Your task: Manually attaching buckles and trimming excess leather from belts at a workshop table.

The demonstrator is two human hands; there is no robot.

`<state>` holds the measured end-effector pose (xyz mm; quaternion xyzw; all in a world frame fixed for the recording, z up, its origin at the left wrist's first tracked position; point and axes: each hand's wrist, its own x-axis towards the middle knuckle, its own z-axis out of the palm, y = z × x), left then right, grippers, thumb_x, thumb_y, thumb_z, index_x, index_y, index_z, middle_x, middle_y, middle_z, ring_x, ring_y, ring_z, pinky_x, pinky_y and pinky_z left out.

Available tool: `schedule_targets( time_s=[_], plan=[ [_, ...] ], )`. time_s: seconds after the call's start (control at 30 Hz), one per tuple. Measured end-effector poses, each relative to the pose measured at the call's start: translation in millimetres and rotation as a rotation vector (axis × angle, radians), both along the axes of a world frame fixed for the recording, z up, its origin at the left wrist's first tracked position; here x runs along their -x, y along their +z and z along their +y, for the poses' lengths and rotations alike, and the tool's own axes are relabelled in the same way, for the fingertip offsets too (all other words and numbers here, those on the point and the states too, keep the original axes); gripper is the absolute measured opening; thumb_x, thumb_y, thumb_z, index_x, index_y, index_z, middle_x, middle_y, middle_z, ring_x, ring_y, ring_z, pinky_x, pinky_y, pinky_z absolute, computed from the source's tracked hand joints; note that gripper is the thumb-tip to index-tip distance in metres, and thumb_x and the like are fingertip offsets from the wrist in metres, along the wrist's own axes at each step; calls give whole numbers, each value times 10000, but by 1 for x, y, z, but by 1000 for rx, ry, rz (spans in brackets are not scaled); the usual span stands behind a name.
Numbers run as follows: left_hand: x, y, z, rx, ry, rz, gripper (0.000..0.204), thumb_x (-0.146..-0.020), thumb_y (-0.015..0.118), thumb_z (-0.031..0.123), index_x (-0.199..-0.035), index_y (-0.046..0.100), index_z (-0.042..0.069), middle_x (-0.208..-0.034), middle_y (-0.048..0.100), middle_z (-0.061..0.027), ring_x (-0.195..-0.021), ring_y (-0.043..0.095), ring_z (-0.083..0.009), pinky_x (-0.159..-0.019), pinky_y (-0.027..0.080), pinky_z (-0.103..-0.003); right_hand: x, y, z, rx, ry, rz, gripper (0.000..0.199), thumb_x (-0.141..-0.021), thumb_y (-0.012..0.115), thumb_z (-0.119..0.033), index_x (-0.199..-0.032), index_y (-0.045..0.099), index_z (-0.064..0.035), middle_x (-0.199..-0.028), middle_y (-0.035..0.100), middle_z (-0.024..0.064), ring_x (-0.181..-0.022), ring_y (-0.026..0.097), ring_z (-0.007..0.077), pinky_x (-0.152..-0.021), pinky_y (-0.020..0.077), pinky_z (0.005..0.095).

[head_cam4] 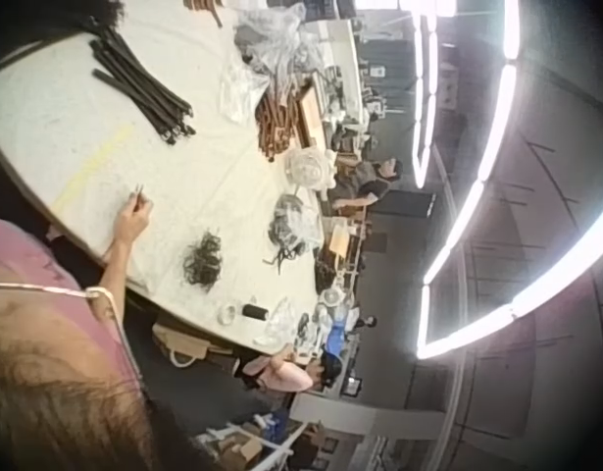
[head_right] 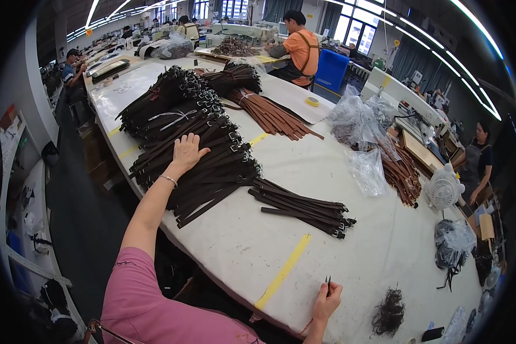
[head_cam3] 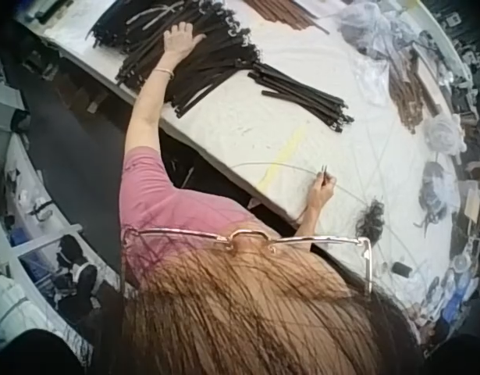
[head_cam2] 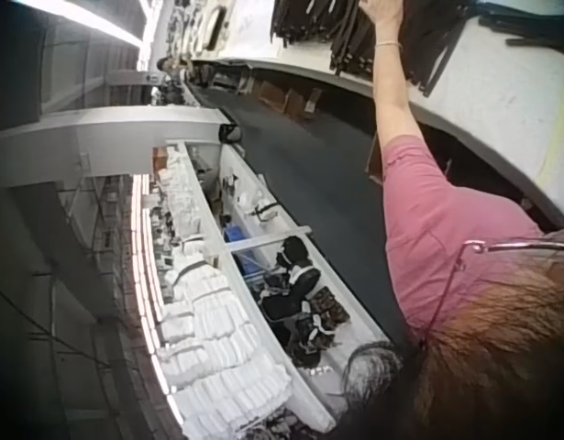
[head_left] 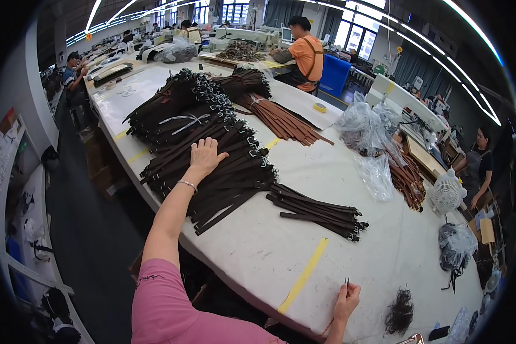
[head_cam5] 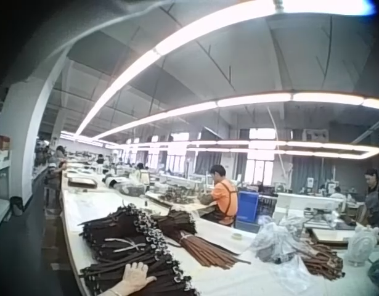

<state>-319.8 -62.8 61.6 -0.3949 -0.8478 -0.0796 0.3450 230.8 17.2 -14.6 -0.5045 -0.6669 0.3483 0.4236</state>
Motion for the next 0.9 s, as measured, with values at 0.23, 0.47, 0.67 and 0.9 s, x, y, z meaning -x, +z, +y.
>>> schedule_targets(
  time_s=[0.23, 0.47, 0.67, 0.9],
  plan=[
    [12, 0, 3, -235, -140, -69, 392, -758, 624, 420, -891, 560, 57, -853, 547, -81, -833, 534, -259, -730, 415, -395, -1, -4, 2, -70, 17, -42, 122, -868, 539, -77, -878, 471, 25, -665, 521, 22, -565, 452, 75, -498, 375, 215],
    [18, 11, 25, -357, -119, -437, 214, -726, 676, 256, -799, 636, 59, -864, 629, -107, -879, 582, -280, -750, 448, -392, 0, 0, -1, -39, -15, -49, 142, -835, 563, -78, -866, 480, 32, -682, 564, 84, -594, 500, 132, -555, 424, 269],
    [34, 6, 32, -521, -104, -673, 142, -738, 633, 216, -785, 636, 82, -781, 647, -128, -774, 621, -318, -694, 481, -416, 1, 0, 0, -29, -7, -24, 151, -841, 564, -91, -876, 484, 32, -683, 559, 81, -599, 497, 131, -561, 419, 266],
    [37, -3, 40, -513, -93, -527, 151, -830, 518, 192, -846, 599, 66, -802, 638, -175, -804, 609, -362, -721, 466, -465, -1, 0, 3, -42, -7, -45, 162, -847, 559, -101, -890, 490, 39, -704, 564, 89, -615, 502, 141, -571, 423, 273]
  ],
)
